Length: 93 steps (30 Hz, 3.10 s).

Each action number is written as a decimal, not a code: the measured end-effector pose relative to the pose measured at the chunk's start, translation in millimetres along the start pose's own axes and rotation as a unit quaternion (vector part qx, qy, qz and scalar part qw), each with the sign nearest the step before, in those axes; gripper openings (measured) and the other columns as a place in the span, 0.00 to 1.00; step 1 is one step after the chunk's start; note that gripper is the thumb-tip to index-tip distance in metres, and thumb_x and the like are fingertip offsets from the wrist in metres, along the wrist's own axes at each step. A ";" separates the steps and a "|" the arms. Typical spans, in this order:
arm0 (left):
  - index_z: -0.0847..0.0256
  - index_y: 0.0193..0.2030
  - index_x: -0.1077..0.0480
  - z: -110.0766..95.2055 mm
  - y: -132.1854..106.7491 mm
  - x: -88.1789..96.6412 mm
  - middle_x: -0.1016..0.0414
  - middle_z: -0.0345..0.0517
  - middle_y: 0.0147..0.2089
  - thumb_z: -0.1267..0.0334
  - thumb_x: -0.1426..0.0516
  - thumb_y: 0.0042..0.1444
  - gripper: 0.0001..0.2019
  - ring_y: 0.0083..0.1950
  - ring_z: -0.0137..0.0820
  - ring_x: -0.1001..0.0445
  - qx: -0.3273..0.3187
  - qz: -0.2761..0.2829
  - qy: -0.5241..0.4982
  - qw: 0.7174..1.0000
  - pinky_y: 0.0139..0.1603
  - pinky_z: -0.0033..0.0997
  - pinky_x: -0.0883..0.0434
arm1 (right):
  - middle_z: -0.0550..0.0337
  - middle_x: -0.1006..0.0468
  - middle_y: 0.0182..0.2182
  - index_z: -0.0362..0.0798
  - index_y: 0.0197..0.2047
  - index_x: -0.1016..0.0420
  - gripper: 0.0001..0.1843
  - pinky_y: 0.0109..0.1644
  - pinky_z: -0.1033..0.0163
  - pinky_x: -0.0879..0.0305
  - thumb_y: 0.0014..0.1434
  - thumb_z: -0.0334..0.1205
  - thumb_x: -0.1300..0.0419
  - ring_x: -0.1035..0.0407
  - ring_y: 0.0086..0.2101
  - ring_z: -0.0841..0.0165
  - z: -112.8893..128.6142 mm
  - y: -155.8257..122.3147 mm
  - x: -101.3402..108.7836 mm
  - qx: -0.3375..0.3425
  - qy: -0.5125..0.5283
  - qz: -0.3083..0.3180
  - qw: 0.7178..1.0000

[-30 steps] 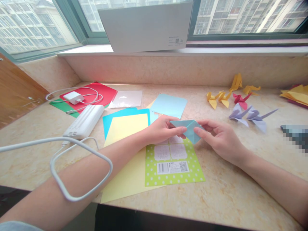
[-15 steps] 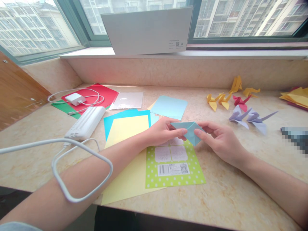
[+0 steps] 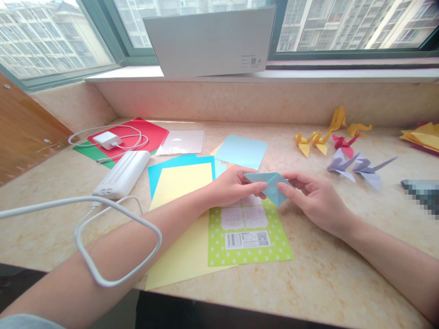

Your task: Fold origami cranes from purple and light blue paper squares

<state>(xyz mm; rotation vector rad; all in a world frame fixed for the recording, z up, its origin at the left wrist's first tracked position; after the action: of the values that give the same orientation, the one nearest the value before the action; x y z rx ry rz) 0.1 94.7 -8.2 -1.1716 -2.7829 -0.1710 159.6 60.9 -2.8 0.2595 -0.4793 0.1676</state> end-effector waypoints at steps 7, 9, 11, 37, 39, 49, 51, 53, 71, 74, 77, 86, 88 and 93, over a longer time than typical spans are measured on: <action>0.66 0.43 0.23 1.0 -0.2 0.5 0.19 0.52 0.39 0.57 0.39 0.60 0.13 0.39 0.30 0.20 0.000 0.001 0.002 1.000 0.42 0.29 0.24 | 0.60 0.16 0.39 0.54 0.50 0.21 0.15 0.44 0.57 0.26 0.63 0.49 0.39 0.22 0.37 0.63 -1.1 -0.1 -0.9 -0.006 0.003 0.001 1.000; 0.67 0.43 0.23 1.0 -0.4 0.6 0.19 0.53 0.39 0.57 0.39 0.60 0.13 0.39 0.31 0.20 0.002 -0.001 0.002 1.000 0.42 0.30 0.24 | 0.60 0.16 0.39 0.54 0.50 0.21 0.15 0.44 0.56 0.26 0.63 0.50 0.39 0.22 0.37 0.63 -1.9 0.1 -1.3 -0.008 0.006 0.003 1.000; 0.67 0.43 0.23 0.3 -0.5 0.3 0.19 0.53 0.39 0.57 0.39 0.60 0.14 0.39 0.31 0.20 0.002 0.000 0.001 1.000 0.42 0.30 0.24 | 0.59 0.16 0.39 0.54 0.50 0.21 0.16 0.44 0.55 0.26 0.63 0.50 0.39 0.22 0.38 0.62 -2.5 0.4 -1.0 -0.005 0.006 0.001 1.000; 0.67 0.44 0.24 1.3 -0.3 0.1 0.19 0.54 0.40 0.56 0.40 0.61 0.14 0.40 0.32 0.20 0.001 0.004 0.008 1.000 0.42 0.31 0.24 | 0.61 0.16 0.39 0.54 0.48 0.20 0.13 0.44 0.58 0.26 0.63 0.49 0.38 0.22 0.37 0.63 -1.3 0.7 -0.1 -0.001 0.003 -0.001 1.000; 0.67 0.44 0.24 1.3 -0.3 0.2 0.19 0.54 0.40 0.56 0.40 0.61 0.14 0.40 0.32 0.20 0.001 0.004 0.008 1.000 0.42 0.31 0.24 | 0.61 0.16 0.38 0.54 0.48 0.21 0.13 0.44 0.59 0.27 0.63 0.48 0.38 0.22 0.37 0.64 -1.1 0.6 -0.3 -0.003 0.005 0.001 1.000; 0.66 0.45 0.24 1.2 -0.4 -1.0 0.19 0.53 0.41 0.55 0.40 0.61 0.15 0.40 0.31 0.21 -0.003 0.010 0.004 1.000 0.43 0.30 0.25 | 0.63 0.16 0.39 0.55 0.48 0.21 0.13 0.43 0.60 0.28 0.63 0.48 0.39 0.22 0.37 0.65 -0.2 0.8 -0.4 -0.006 0.006 0.004 1.000; 0.67 0.44 0.24 0.4 -0.7 -1.4 0.19 0.53 0.40 0.54 0.41 0.62 0.15 0.40 0.31 0.21 -0.004 0.012 0.005 1.000 0.43 0.31 0.25 | 0.63 0.16 0.39 0.55 0.47 0.21 0.12 0.43 0.61 0.28 0.63 0.48 0.39 0.22 0.37 0.65 -0.4 0.6 -0.3 -0.007 0.009 0.005 1.000; 0.67 0.43 0.24 -1.6 -0.8 -0.4 0.20 0.53 0.39 0.54 0.43 0.63 0.16 0.39 0.30 0.21 -0.005 0.006 0.010 1.000 0.42 0.30 0.25 | 0.63 0.16 0.39 0.55 0.47 0.21 0.12 0.42 0.62 0.28 0.63 0.48 0.39 0.22 0.37 0.66 -1.0 0.4 -0.6 -0.007 0.014 0.006 1.000; 0.67 0.40 0.24 -0.4 -0.1 3.7 0.21 0.49 0.36 0.56 0.42 0.62 0.14 0.37 0.28 0.23 -0.002 -0.016 0.064 0.998 0.40 0.27 0.27 | 0.61 0.16 0.39 0.53 0.47 0.21 0.14 0.40 0.62 0.28 0.62 0.50 0.38 0.23 0.36 0.65 -4.2 -0.7 -2.6 -0.014 0.012 0.012 1.000; 0.67 0.38 0.24 -1.4 -0.5 3.3 0.21 0.49 0.36 0.56 0.42 0.62 0.14 0.37 0.28 0.24 -0.004 -0.014 0.064 0.998 0.40 0.27 0.27 | 0.62 0.16 0.39 0.54 0.48 0.21 0.14 0.41 0.62 0.29 0.62 0.49 0.38 0.22 0.37 0.65 -4.1 -0.4 -2.9 -0.014 0.008 0.013 1.000; 0.67 0.38 0.25 -1.8 -0.7 3.6 0.22 0.49 0.35 0.56 0.42 0.63 0.14 0.36 0.28 0.24 -0.004 -0.016 0.070 0.997 0.39 0.27 0.27 | 0.63 0.16 0.39 0.54 0.48 0.21 0.13 0.40 0.63 0.28 0.63 0.49 0.38 0.22 0.36 0.66 -4.4 -0.7 -2.9 -0.015 0.008 0.013 1.000; 0.67 0.37 0.25 -1.2 -0.3 4.1 0.22 0.48 0.35 0.56 0.43 0.63 0.14 0.36 0.28 0.24 -0.009 -0.014 0.082 0.997 0.39 0.27 0.28 | 0.61 0.16 0.39 0.55 0.51 0.22 0.15 0.41 0.61 0.26 0.62 0.49 0.38 0.22 0.36 0.65 -7.7 -3.0 -2.0 -0.029 0.003 0.020 0.999; 0.67 0.37 0.25 -2.1 -0.5 3.5 0.22 0.47 0.34 0.57 0.43 0.63 0.13 0.36 0.28 0.24 -0.011 -0.010 0.083 0.996 0.38 0.26 0.28 | 0.61 0.16 0.39 0.57 0.52 0.22 0.16 0.41 0.60 0.26 0.62 0.48 0.37 0.22 0.34 0.65 -10.5 -4.6 -1.5 -0.039 -0.003 0.021 0.999; 0.66 0.36 0.26 -5.1 -1.6 2.6 0.23 0.47 0.33 0.57 0.44 0.63 0.13 0.34 0.28 0.26 -0.004 -0.007 0.086 0.996 0.34 0.25 0.30 | 0.61 0.16 0.38 0.58 0.51 0.22 0.15 0.39 0.58 0.23 0.61 0.48 0.36 0.22 0.32 0.64 -17.4 -8.0 0.4 -0.062 -0.013 0.014 0.998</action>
<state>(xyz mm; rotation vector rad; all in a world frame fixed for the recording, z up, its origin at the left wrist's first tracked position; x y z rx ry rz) -2.5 94.7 -2.9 -1.0832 -2.6447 -0.2707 169.3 58.2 -19.1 0.1340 -0.5175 0.1623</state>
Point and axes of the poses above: each hand's wrist, its own y-axis towards the middle knuckle, its own x-axis out of the back of the hand, z = x × y, the point moved 7 cm from there along y, towards the middle knuckle
